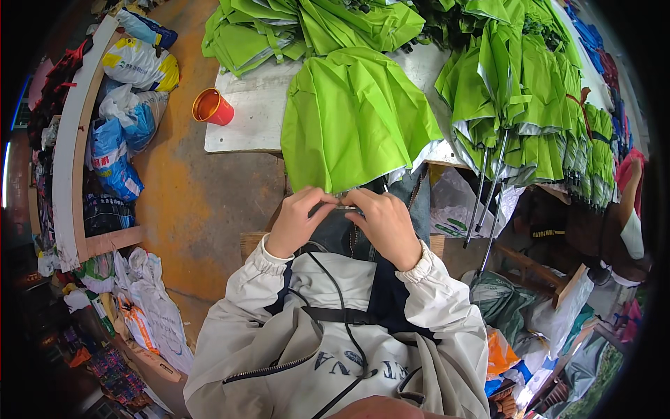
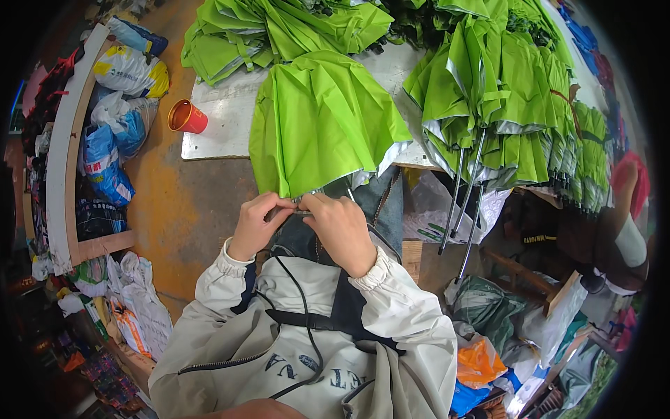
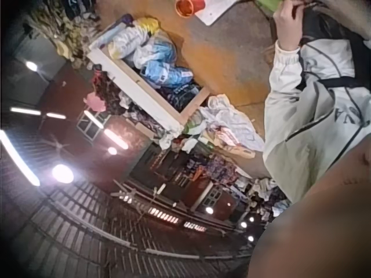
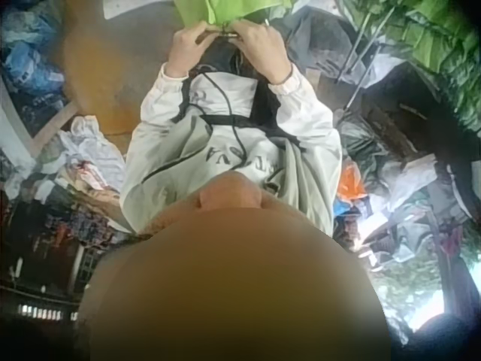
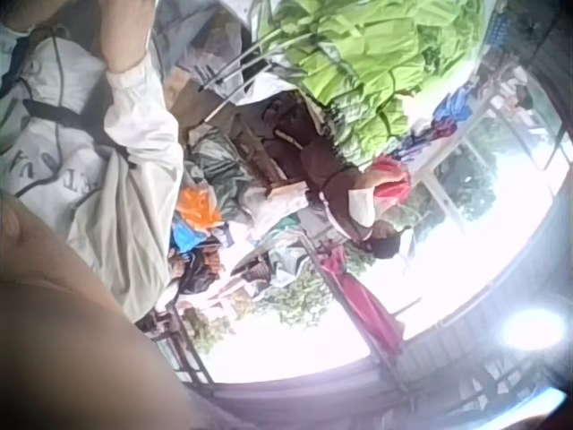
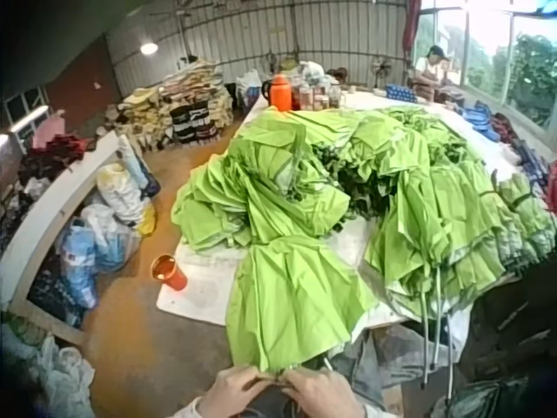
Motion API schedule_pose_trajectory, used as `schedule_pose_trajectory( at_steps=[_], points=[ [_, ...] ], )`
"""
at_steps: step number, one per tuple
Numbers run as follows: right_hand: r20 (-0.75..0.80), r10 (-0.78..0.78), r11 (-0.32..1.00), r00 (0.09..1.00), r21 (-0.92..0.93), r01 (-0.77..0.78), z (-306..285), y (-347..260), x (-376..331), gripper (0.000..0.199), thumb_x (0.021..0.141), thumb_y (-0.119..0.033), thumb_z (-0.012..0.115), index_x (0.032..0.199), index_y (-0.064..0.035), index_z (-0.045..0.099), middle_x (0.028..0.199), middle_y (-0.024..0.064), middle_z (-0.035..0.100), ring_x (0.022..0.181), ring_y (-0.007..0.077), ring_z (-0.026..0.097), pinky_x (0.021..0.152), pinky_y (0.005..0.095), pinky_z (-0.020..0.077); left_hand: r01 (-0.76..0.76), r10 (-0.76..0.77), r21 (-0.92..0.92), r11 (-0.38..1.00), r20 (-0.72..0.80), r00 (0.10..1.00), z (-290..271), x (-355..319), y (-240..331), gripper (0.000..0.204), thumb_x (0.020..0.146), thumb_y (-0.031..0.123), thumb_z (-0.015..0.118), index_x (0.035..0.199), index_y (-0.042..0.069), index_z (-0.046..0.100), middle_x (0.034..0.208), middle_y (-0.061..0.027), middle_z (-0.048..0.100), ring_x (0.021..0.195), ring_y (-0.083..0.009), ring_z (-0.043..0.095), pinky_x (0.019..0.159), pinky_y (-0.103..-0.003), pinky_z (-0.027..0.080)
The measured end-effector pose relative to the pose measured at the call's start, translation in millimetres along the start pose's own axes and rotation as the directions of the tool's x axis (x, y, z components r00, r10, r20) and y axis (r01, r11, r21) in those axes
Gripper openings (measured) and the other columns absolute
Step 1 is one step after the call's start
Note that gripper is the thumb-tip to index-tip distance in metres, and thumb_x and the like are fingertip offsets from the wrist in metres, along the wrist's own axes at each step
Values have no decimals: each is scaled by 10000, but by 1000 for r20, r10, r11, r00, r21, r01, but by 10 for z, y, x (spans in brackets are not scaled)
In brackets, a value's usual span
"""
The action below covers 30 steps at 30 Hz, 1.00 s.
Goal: Assembling green umbrella canopies onto metal frames at a production station.
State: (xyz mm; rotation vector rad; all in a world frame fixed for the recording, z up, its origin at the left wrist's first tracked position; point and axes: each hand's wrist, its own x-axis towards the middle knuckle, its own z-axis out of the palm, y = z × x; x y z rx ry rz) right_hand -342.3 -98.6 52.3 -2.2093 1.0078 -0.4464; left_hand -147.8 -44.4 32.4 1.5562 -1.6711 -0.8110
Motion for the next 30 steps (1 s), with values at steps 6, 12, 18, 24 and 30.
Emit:
schedule_pose_trajectory(
  at_steps=[6,12,18,24,30],
  points=[
    [11,-15,1000,1000,-1,15,1,22,19,225,800,-99,746,987,-60,625,933,97,707,758,362,641,680,443,497,-124,116,117,985,75,990,4,49,-22,142,843,-2,697,899,-20,568,883,-160,638,868,-364,623,734,-425,497],
    [27,1,998,1000,60,-3,12,37,23,228,801,-112,751,986,-64,627,929,88,711,754,351,644,689,435,499,-105,100,101,989,58,993,20,22,4,144,852,-5,679,906,-24,547,887,-163,631,877,-371,614,734,-438,492],
    [44,-23,998,999,-51,25,33,-4,45,220,799,-123,754,963,-60,621,914,77,708,754,333,657,686,427,500,-51,48,76,996,42,998,34,-19,-21,136,861,-4,665,910,-27,541,892,-173,632,881,-384,611,746,-447,490],
    [-4,10,994,1000,-113,-10,96,-25,17,211,798,-153,754,945,-81,621,875,86,688,740,327,657,691,413,498,-72,69,106,992,32,997,127,8,-22,128,859,4,667,897,-20,548,888,-192,626,875,-392,610,740,-451,488],
    [-130,-49,989,990,-142,30,171,32,18,197,773,-166,738,907,-91,615,817,92,663,730,292,671,663,393,509,-40,44,168,985,-20,999,138,1,-27,124,844,30,713,904,6,607,854,-179,627,805,-383,619,699,-455,488]
  ],
)
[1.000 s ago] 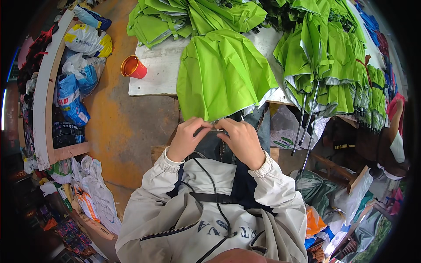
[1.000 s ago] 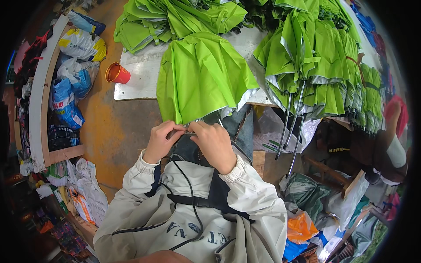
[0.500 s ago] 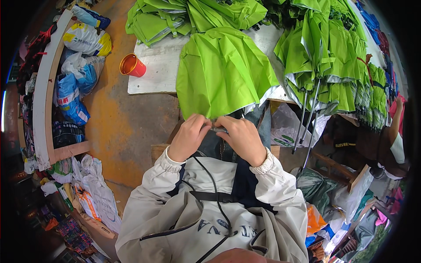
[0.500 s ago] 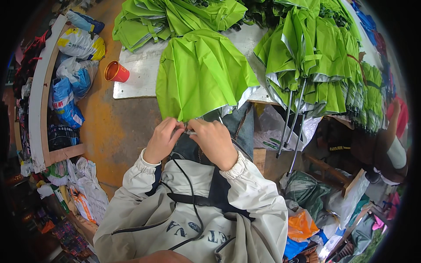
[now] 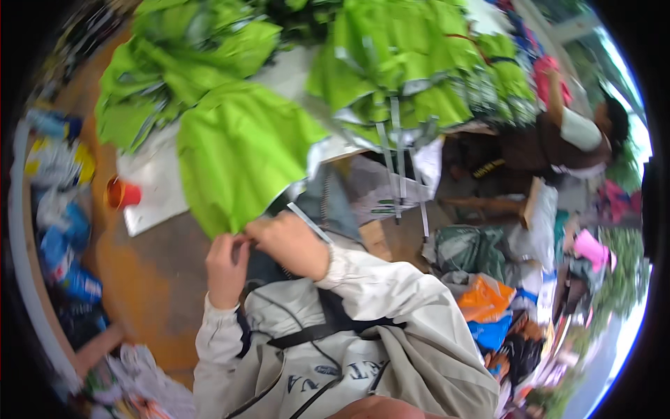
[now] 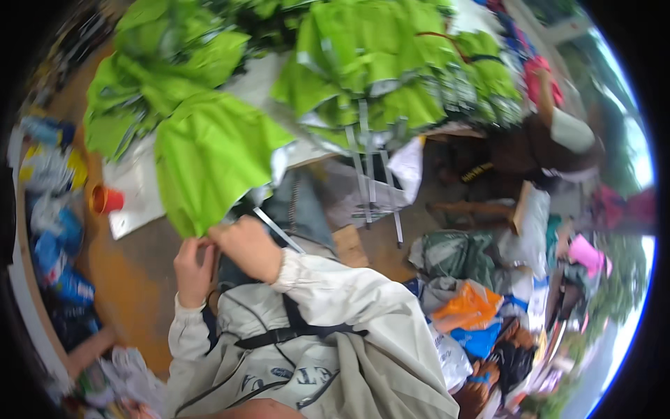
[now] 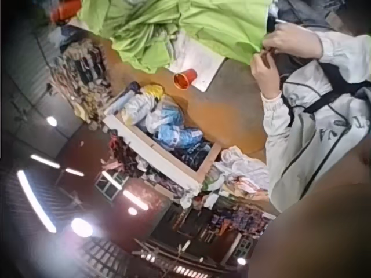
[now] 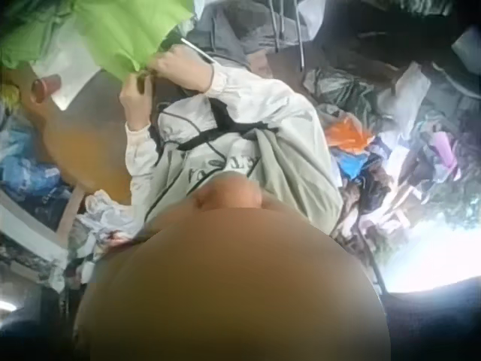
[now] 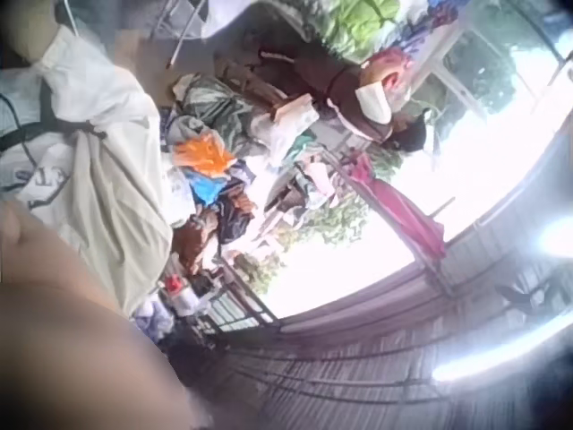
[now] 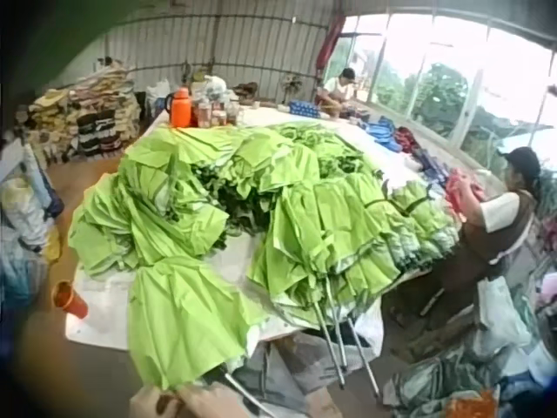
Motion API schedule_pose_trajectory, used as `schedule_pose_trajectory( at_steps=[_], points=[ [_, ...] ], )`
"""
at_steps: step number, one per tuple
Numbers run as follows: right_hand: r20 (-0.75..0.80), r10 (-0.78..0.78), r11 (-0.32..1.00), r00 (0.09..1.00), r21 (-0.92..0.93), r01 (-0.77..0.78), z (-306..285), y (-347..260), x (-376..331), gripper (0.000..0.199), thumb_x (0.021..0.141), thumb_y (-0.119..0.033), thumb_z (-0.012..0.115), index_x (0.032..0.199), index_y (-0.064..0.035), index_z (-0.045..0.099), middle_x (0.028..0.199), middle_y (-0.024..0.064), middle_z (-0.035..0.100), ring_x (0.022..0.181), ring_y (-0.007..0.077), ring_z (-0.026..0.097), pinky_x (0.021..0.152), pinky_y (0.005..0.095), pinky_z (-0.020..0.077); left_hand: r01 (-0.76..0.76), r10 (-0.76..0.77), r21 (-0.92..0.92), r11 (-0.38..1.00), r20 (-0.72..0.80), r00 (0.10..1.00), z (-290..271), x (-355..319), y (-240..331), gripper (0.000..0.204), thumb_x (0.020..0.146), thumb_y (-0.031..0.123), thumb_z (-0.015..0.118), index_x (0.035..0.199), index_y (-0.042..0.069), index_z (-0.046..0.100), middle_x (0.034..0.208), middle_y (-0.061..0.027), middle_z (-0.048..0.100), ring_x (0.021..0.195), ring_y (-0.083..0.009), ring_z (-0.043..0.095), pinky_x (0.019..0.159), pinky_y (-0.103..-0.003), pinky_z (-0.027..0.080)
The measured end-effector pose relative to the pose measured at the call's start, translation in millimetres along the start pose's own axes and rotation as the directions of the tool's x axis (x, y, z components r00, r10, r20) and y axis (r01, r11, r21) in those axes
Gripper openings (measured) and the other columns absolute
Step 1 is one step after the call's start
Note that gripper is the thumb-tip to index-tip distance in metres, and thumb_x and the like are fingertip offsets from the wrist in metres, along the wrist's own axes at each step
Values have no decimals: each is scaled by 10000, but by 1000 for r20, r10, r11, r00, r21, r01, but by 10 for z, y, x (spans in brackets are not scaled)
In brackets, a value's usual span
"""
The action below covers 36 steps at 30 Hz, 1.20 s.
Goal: Assembling green umbrella canopies onto metal frames at a production station.
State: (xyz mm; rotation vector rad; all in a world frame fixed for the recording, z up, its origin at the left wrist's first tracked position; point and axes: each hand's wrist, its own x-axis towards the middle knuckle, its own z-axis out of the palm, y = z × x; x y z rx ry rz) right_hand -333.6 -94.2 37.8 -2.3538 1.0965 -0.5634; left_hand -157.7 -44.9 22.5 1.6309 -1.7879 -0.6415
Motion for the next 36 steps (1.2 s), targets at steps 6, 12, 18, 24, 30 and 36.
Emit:
schedule_pose_trajectory(
  at_steps=[6,12,18,24,30,36],
  points=[
    [-73,-27,995,997,-100,20,209,3,33,105,796,-170,671,840,-93,614,751,75,652,660,263,673,608,371,501,96,-96,-91,991,11,995,-52,-20,-74,140,825,30,728,884,-6,606,843,-163,653,774,-355,649,704,-410,505],
    [-131,-73,990,989,-131,56,292,30,8,105,801,-176,666,816,-85,617,722,79,657,643,267,681,579,367,504,92,-89,-58,994,50,995,-41,-26,-53,129,875,53,679,905,-29,584,865,-190,624,818,-390,620,724,-445,478],
    [-71,-81,996,994,-29,79,235,45,18,144,773,-176,694,856,-83,621,746,85,670,665,261,690,578,374,511,84,-83,-15,996,49,995,-46,-74,-25,147,941,91,600,931,-49,556,903,-228,582,870,-432,569,755,-484,437],
    [20,-41,998,999,-52,42,237,34,0,309,750,-218,767,970,-83,597,876,45,679,748,259,685,660,373,504,73,-71,-33,997,49,996,-25,-74,-59,143,946,87,593,928,-48,551,900,-226,583,867,-429,575,752,-480,441],
    [91,-16,999,996,-47,21,296,80,32,298,759,-216,758,978,-88,601,868,56,682,757,267,687,644,388,509,13,-13,10,1000,14,1000,7,-63,-58,91,935,31,594,923,-55,569,872,-206,630,818,-401,616,720,-443,462],
    [125,-97,995,987,-22,100,301,87,109,286,762,-222,755,963,-87,603,837,68,677,748,273,686,638,381,512,28,-28,0,1000,26,999,-48,-69,-88,120,940,68,601,921,-45,565,890,-215,610,846,-410,600,729,-463,455]
  ],
)
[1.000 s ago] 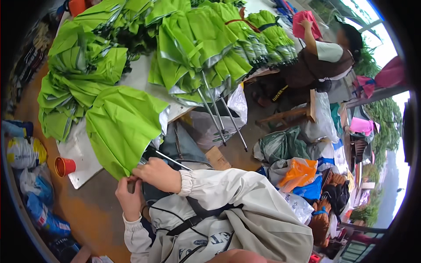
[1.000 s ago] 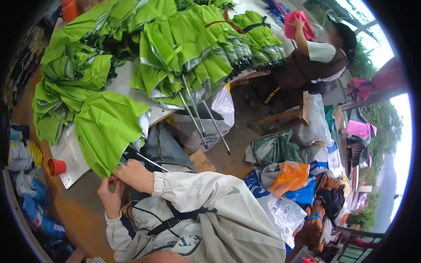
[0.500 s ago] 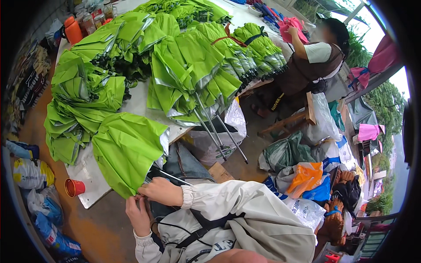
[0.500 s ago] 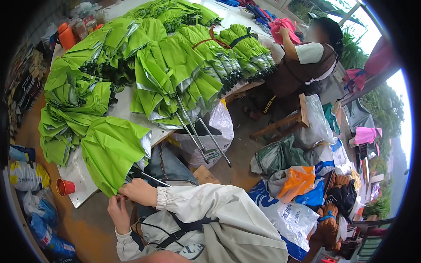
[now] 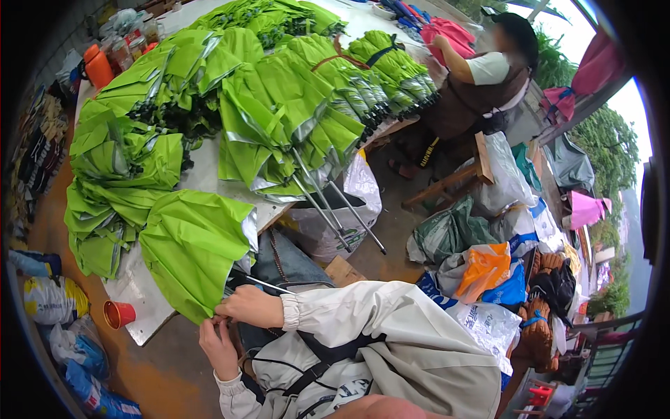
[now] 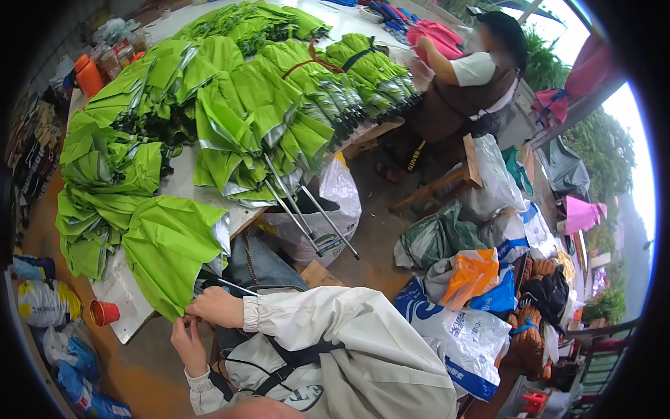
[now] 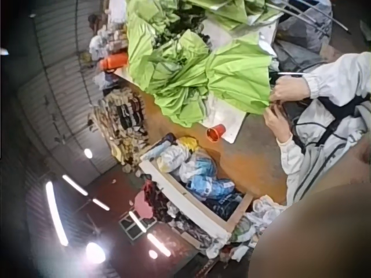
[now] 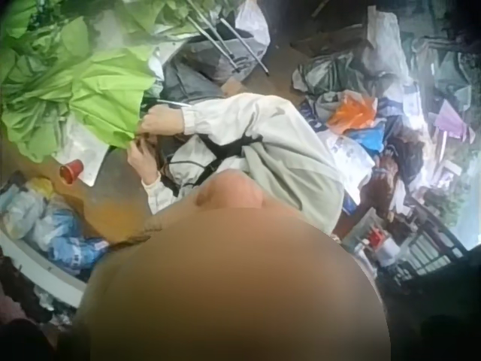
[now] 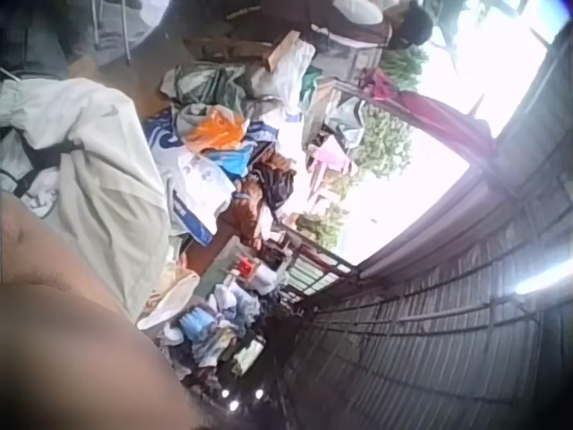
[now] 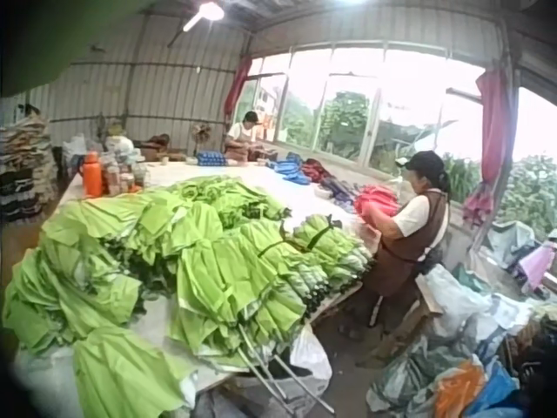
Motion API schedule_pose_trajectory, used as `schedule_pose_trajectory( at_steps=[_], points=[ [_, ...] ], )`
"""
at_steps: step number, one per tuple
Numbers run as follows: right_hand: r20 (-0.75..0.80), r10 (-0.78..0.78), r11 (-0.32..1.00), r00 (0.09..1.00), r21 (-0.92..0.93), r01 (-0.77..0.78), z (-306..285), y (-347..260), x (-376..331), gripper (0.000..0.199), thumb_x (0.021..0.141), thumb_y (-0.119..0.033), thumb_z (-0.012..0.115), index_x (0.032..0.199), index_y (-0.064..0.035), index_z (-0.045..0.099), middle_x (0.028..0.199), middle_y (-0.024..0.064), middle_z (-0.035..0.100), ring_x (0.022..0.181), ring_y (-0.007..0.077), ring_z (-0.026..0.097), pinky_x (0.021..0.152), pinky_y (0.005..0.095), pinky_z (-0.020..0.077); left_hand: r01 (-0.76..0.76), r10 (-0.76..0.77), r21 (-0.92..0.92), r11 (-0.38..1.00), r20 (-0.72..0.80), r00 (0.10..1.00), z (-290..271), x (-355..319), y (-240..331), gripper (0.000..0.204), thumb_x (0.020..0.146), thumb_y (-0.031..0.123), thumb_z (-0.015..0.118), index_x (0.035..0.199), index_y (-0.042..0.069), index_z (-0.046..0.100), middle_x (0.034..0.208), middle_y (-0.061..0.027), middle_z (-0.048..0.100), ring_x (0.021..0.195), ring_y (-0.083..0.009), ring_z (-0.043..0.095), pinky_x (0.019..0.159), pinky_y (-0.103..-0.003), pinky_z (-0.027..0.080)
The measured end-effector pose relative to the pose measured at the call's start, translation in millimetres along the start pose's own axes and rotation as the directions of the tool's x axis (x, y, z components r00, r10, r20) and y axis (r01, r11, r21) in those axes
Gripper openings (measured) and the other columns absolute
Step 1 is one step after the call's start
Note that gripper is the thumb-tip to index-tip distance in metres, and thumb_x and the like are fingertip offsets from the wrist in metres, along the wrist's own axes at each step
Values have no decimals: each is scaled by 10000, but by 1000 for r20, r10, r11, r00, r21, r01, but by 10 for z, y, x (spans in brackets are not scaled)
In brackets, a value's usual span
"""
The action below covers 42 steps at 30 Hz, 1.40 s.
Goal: Assembling green umbrella canopies onto metal frames at a production station.
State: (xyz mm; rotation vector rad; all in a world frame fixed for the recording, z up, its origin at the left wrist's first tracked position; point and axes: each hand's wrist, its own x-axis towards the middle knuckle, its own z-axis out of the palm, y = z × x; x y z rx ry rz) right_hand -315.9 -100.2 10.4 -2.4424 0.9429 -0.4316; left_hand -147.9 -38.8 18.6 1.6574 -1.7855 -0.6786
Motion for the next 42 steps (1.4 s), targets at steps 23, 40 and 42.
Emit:
schedule_pose_trajectory(
  at_steps=[23,40,42],
  points=[
    [-82,50,983,995,178,-35,-72,-33,-134,200,795,-161,733,934,-66,626,857,106,681,752,332,669,682,432,520,50,-49,14,999,-51,997,61,-57,91,101,882,37,659,894,-20,578,851,-195,627,837,-402,606,726,-476,476],
    [98,297,833,950,460,-308,-192,93,-167,253,833,-104,767,1037,-30,635,842,136,680,780,285,688,693,358,514,170,-221,-532,829,-34,975,13,-100,-65,105,913,18,659,974,-37,593,901,-130,689,854,-235,688,748,-346,526],
    [158,267,726,951,616,-306,-188,81,-172,295,859,-59,743,1117,4,614,1020,109,694,931,202,677,768,328,509,197,-275,-652,732,-19,961,-76,-184,-203,100,916,13,662,980,-38,606,903,-115,698,855,-199,694,758,-323,530]
  ],
)
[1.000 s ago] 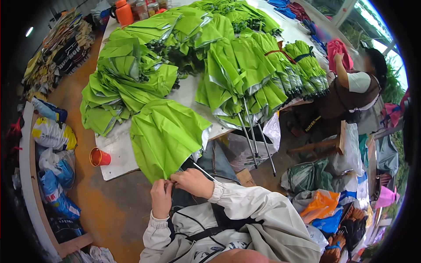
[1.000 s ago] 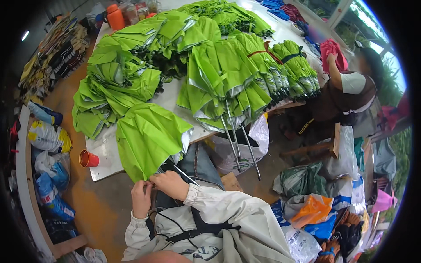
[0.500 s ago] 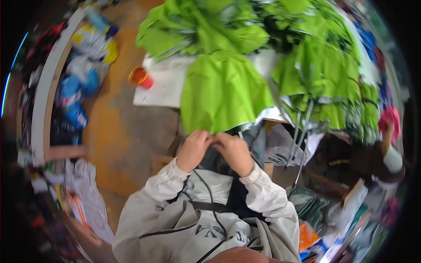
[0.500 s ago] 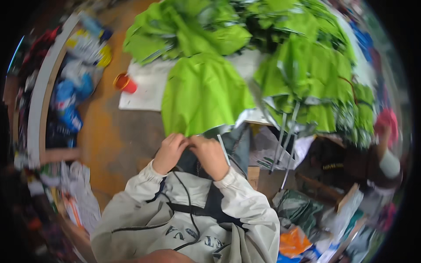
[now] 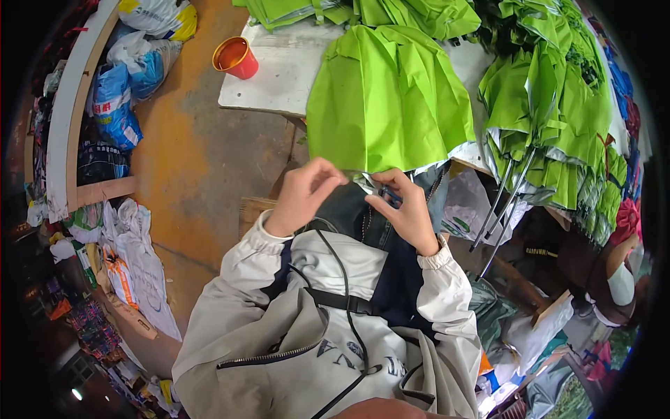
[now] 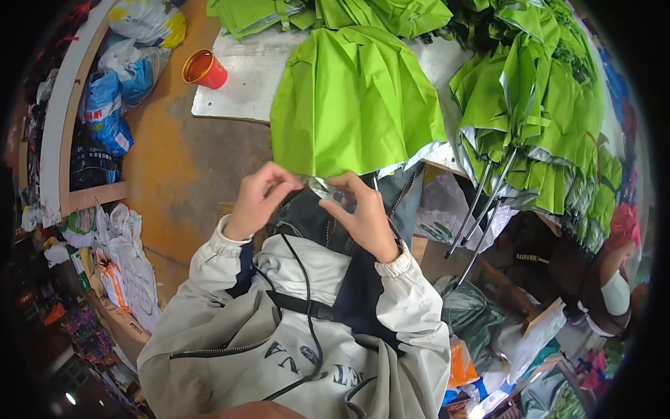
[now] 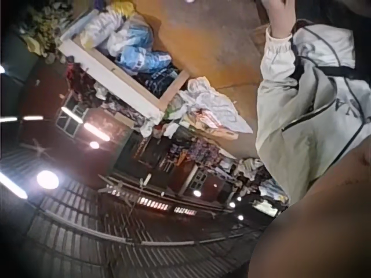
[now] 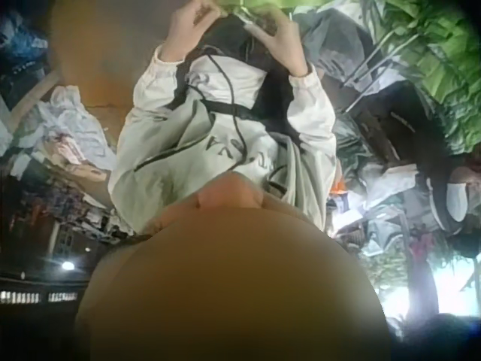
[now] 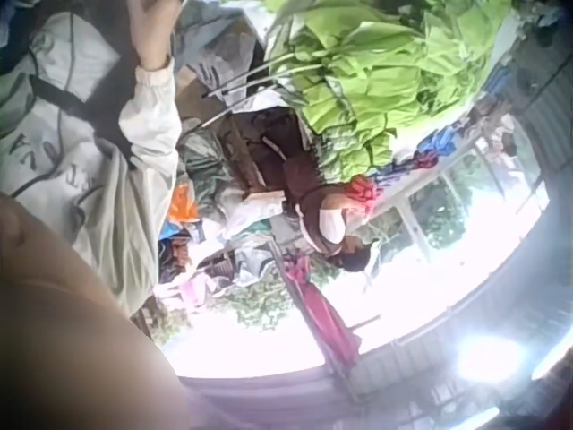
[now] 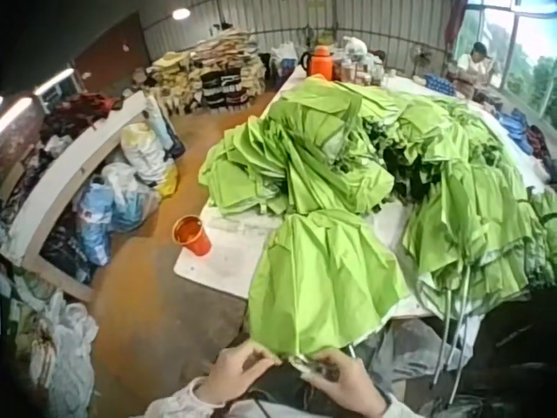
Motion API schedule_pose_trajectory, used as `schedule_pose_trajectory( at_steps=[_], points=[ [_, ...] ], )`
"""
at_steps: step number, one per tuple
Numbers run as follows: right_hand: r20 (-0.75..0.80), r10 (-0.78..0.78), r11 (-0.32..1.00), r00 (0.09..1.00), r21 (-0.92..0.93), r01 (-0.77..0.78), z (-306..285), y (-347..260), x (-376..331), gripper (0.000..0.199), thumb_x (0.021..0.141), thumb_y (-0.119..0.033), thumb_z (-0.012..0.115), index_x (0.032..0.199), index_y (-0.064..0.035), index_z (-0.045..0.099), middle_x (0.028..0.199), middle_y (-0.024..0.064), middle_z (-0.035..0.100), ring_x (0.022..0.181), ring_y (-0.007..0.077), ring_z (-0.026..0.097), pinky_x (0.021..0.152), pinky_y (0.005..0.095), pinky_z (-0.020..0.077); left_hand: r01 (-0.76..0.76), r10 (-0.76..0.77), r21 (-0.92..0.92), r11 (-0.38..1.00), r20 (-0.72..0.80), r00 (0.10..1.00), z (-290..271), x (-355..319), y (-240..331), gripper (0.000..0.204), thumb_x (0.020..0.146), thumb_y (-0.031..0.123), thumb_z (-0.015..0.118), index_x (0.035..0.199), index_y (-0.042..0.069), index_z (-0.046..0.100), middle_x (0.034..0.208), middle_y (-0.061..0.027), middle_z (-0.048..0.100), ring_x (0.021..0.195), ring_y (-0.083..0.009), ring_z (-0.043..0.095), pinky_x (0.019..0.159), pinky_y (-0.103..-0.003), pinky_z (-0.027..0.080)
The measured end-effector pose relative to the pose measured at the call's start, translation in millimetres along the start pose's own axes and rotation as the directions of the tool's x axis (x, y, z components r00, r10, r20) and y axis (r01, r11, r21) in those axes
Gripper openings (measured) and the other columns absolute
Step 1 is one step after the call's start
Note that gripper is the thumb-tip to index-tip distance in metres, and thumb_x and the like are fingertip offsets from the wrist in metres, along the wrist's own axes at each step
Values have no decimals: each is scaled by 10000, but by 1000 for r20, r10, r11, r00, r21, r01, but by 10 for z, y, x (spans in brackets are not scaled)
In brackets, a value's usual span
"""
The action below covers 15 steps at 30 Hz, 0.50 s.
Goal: Assembling green umbrella canopies onto metal frames at a production station.
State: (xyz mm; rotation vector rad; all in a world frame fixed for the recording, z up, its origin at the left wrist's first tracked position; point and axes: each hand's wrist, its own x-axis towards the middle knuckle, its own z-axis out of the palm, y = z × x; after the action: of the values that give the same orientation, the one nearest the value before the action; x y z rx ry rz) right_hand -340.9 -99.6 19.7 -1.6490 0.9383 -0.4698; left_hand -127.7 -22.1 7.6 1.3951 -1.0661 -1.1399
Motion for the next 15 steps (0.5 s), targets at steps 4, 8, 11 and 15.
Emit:
schedule_pose_trajectory(
  at_steps=[4,8,11,15],
  points=[
    [74,46,958,996,278,-65,-23,125,-61,402,866,-49,738,1222,34,572,1189,88,666,979,116,627,799,290,483,26,-14,179,984,-67,998,-501,-57,12,94,914,-74,639,917,-8,571,929,-108,676,914,-151,650,848,-276,518],
    [167,26,905,986,414,-95,-59,113,-70,504,857,-70,744,1301,45,535,1272,88,629,830,64,520,745,243,436,60,13,323,945,-221,975,-1221,-239,-170,130,882,-85,668,917,-7,570,991,-122,690,948,-159,661,874,-282,519],
    [212,28,887,977,446,-122,-117,138,-127,545,855,-83,743,1337,43,522,1305,92,616,738,47,426,703,216,400,151,-32,320,935,-348,937,-1524,-347,-315,161,862,-90,687,972,-17,595,1044,-131,699,974,-173,669,881,-290,521],
    [244,87,878,966,439,-190,-73,149,-134,568,862,-87,728,1374,32,510,1338,91,602,684,38,316,668,197,363,134,209,585,800,-480,852,-1674,-356,-510,275,842,-86,704,1096,-29,615,1073,-130,712,979,-191,686,878,-295,529]
  ],
)
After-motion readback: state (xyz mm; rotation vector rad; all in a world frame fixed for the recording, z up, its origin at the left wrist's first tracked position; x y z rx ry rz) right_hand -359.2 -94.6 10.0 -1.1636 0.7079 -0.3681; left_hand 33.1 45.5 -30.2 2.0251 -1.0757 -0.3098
